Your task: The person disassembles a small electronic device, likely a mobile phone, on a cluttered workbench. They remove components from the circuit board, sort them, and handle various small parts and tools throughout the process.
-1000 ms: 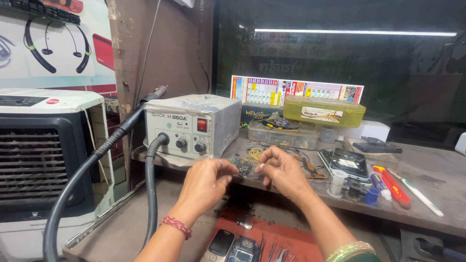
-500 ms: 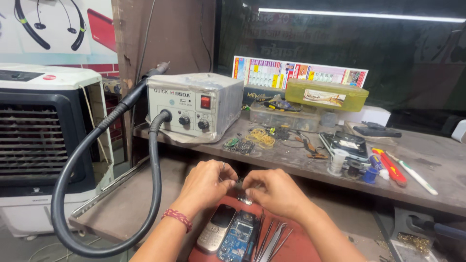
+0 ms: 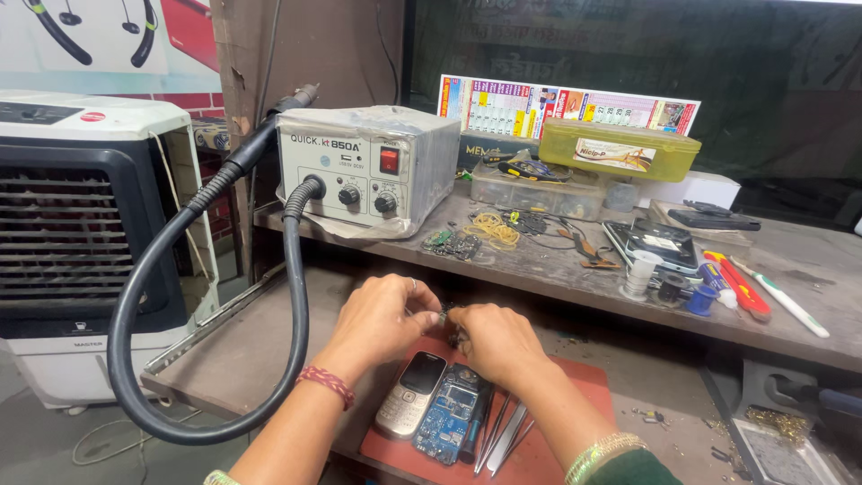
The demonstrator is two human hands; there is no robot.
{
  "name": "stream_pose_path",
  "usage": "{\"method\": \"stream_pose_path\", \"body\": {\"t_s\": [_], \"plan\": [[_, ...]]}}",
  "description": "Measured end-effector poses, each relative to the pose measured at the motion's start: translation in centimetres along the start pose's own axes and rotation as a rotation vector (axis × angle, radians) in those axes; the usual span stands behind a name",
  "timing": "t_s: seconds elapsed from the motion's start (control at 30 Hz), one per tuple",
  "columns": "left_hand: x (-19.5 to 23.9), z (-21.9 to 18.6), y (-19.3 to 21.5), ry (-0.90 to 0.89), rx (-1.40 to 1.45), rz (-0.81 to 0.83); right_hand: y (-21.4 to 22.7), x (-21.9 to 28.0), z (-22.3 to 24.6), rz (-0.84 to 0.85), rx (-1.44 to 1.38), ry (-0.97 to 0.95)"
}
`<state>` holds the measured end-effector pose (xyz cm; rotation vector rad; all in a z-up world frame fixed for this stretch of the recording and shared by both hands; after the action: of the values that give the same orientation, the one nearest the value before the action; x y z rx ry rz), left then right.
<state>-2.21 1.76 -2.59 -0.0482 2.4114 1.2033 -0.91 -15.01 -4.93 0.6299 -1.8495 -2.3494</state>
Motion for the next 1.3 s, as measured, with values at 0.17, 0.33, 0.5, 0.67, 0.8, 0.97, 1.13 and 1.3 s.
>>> {"method": "stream_pose_path", "body": {"t_s": [0.17, 0.33, 0.5, 0.67, 0.8, 0.97, 1.13, 1.3], "plan": [[-0.1, 0.5, 0.7, 0.036, 0.083, -0.009, 1.6, 1.2, 1.7, -0.016, -0.115, 0.019], [-0.5, -0.2, 2.4, -0.041, 0.117, -0.073, 6.1, 1.8, 3.3, -0.116, -0.228, 0.033], [-1.5, -2.2, 4.3, -0.141, 0.223, -0.11, 10.8, 0.2, 3.2, -0.29, -0.295, 0.138], [-3.3, -3.8, 6.0, -0.188, 0.132, -0.183, 12.4, -2.0, 2.5, -0.283, -0.34, 0.154], [-4.4, -4.4, 6.6, -0.199, 0.141, -0.201, 12.1, -3.7, 1.5, -0.283, -0.433, 0.15], [-4.8, -4.7, 6.7, -0.166, 0.05, -0.301, 11.4, -5.0, -0.1, -0.289, -0.49, 0.1], [-5.5, -3.6, 5.9, -0.14, -0.039, -0.366, 9.5, -6.3, -2.4, -0.29, -0.562, 0.081], [-6.1, -2.4, 3.9, -0.231, -0.123, -0.462, 7.5, -7.9, -4.2, -0.312, -0.557, -0.061]]}}
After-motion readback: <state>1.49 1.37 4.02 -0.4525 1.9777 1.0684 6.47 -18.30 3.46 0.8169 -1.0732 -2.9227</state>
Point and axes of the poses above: each hand's wrist, its own x-axis away from the middle knuckle, its own y-axis out of the back of the hand, z = x × y, the point moved 3 cm from there along -x, towards the middle knuckle, and after that the axes turned 3 degrees about -x, right-handed, at the moved point
